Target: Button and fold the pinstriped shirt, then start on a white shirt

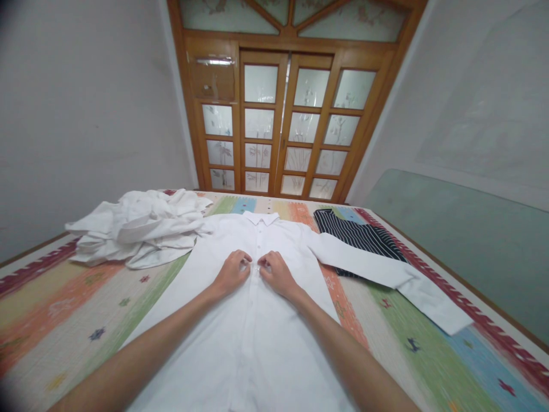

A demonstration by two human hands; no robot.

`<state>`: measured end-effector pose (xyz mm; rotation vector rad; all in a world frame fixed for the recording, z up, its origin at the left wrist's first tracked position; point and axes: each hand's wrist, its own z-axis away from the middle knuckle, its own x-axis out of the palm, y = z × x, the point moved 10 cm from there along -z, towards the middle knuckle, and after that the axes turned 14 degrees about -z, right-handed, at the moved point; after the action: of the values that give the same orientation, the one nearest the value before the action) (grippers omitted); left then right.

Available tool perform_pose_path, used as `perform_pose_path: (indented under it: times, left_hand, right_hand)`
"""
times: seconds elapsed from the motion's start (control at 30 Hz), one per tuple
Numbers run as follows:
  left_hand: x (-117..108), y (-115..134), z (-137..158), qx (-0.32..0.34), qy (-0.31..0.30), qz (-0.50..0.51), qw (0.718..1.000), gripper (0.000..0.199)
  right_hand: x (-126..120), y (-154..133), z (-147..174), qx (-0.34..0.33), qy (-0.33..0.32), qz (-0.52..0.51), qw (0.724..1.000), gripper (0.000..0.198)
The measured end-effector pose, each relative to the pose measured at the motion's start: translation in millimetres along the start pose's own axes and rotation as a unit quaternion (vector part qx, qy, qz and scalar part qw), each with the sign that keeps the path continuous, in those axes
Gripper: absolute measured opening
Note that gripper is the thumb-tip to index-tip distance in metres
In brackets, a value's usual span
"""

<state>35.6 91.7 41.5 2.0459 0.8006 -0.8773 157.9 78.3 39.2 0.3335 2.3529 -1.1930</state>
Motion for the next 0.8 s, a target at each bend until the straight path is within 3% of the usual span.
perform_pose_path:
  times: [0.23,0.53,0.8]
  left_hand:
    - [9,7,10,0.045,-0.093,-0.125,0.987,0.029]
    - [9,-7,32,0.083,-0.166,-0.137,0.973,0.047]
    - [6,-8,39,0.100,-0.218,-0.156,0.958,0.054]
  right_hand:
    - [12,-17,7,-0.046,-0.054,0.084,0.994,0.018]
    - [30,-28,57,-0.060,-0.214,0.166,0.961,0.057]
    - [38,-89,109,-0.056,-0.333,0.101,0.936,0.065]
